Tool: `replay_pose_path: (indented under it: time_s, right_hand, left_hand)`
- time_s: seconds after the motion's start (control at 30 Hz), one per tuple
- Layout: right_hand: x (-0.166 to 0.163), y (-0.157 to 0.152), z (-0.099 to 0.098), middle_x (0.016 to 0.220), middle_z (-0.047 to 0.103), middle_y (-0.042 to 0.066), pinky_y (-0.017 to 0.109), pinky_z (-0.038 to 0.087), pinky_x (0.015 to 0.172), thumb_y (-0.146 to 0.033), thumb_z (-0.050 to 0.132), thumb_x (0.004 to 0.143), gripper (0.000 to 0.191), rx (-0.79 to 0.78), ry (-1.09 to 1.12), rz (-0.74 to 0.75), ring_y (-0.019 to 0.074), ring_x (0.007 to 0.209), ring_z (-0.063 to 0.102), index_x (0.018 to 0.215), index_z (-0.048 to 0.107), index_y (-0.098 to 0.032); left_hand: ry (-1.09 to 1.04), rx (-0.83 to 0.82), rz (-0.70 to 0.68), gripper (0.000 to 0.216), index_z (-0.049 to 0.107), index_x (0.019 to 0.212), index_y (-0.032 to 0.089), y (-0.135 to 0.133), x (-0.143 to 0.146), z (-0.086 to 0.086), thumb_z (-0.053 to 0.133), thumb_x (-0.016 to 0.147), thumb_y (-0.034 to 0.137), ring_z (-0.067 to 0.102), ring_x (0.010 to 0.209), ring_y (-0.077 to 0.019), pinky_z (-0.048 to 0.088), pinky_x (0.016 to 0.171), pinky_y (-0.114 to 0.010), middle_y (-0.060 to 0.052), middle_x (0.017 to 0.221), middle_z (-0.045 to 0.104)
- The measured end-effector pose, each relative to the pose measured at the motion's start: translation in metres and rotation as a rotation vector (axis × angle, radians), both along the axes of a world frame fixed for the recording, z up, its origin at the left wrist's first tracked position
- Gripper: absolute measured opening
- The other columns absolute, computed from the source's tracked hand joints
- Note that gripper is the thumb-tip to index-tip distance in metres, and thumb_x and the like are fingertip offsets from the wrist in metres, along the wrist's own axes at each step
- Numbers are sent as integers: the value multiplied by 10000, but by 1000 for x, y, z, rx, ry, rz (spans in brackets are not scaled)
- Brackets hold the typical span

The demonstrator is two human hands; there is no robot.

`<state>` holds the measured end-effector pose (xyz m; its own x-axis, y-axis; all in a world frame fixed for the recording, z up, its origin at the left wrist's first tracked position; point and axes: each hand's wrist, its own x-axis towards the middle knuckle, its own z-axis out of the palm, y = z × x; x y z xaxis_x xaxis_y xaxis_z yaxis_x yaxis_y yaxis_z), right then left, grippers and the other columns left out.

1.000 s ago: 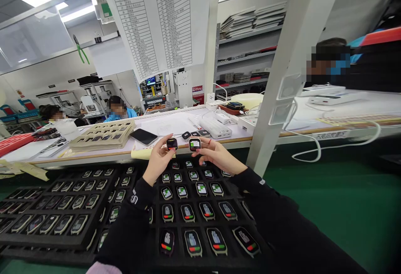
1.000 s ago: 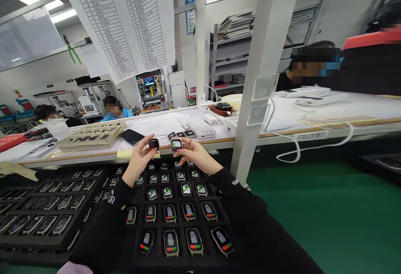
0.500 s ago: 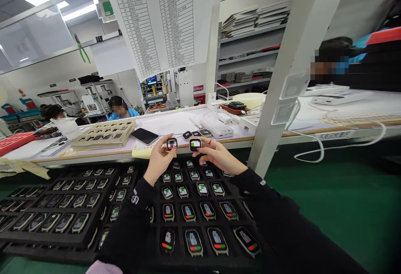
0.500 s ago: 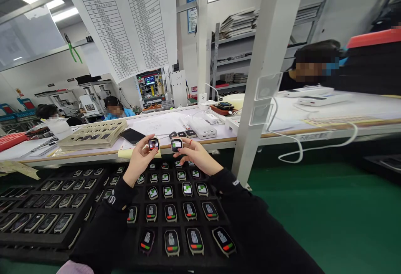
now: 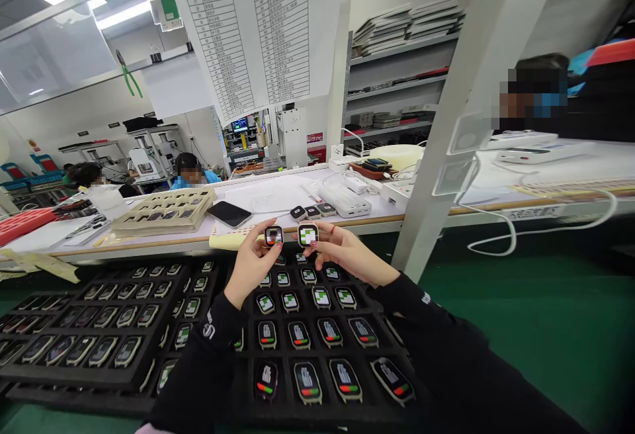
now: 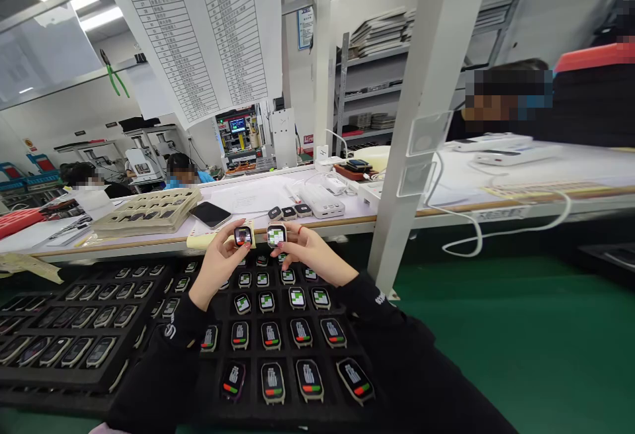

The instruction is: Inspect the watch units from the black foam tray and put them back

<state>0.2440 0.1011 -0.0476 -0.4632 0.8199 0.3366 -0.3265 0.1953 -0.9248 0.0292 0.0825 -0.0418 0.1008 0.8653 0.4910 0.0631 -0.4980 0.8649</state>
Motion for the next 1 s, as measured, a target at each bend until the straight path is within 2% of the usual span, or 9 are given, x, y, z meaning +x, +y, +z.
replay_pose_path:
  time_s: [0.2, 0.37, 0.53, 0.6, 0.67, 0.77, 0.87, 0.93, 1.0]
  right_hand:
    - [5, -5, -1, 1161, 657, 122, 244, 578, 534, -403, 739, 878, 464, -17, -12, -27, 189, 769, 651, 1273, 598, -204]
    - [16, -4, -10, 1202, 626, 112, 252, 586, 521, -380, 775, 832, 488, -1, -49, -64, 206, 801, 657, 1253, 592, -216]
    - [45, -7, -31, 1197, 588, 113, 333, 654, 637, -359, 806, 806, 636, -43, -202, -74, 261, 916, 680, 1356, 515, -226]
    - [61, -7, -44, 1221, 572, 124, 396, 664, 711, -379, 819, 794, 733, -77, -280, -79, 281, 939, 689, 1414, 456, -235]
    - [77, -5, -59, 1204, 586, 127, 408, 663, 723, -401, 839, 763, 765, -93, -363, -97, 279, 911, 697, 1406, 470, -214]
    - [100, -1, -82, 880, 664, 61, 334, 627, 506, -413, 853, 716, 699, -71, -517, -148, 217, 640, 663, 1307, 585, -152]
    - [118, 2, -101, 527, 545, -43, 260, 466, 337, -389, 844, 678, 578, 5, -664, -230, 169, 414, 507, 1176, 687, -141]
    - [125, 3, -107, 504, 541, -25, 270, 434, 353, -396, 845, 642, 443, 81, -726, -302, 181, 407, 495, 1008, 746, -166]
    - [127, 3, -108, 601, 604, 36, 321, 483, 433, -443, 850, 605, 360, 168, -755, -391, 228, 490, 559, 843, 753, -192]
  left_hand:
    - [26, -48, -47, 503, 589, 1294, 227, -8, 1, -12, 721, 813, 296, 638, 908, -157, 548, 760, -239, -90, 1259, 632]
    - [16, -99, -63, 540, 577, 1310, 234, -11, 1, -16, 737, 797, 287, 625, 868, -138, 537, 772, -232, -80, 1204, 643]
    - [-72, -191, -93, 622, 553, 1324, 239, -16, -3, -12, 785, 750, 299, 618, 901, -125, 531, 846, -245, -85, 1290, 591]
    - [-90, -229, -112, 676, 528, 1350, 252, -17, -6, -12, 803, 736, 303, 615, 900, -118, 527, 867, -252, -79, 1296, 580]
    - [-96, -253, -126, 707, 516, 1361, 251, -18, -8, -14, 817, 724, 302, 612, 889, -112, 526, 870, -251, -75, 1279, 581]
    - [-85, -256, -140, 696, 530, 1353, 238, -18, -9, -17, 823, 724, 299, 614, 917, -117, 522, 880, -242, -75, 1248, 592]
    - [-66, -244, -159, 689, 537, 1362, 248, -18, -7, -20, 817, 735, 297, 622, 954, -128, 525, 894, -249, -80, 1283, 587]
    - [-71, -259, -186, 706, 534, 1372, 251, -17, -6, -22, 822, 728, 295, 638, 944, -131, 536, 881, -255, -83, 1304, 586]
    - [-76, -297, -204, 738, 532, 1381, 245, -16, -4, -23, 832, 710, 297, 660, 888, -137, 556, 795, -248, -87, 1271, 613]
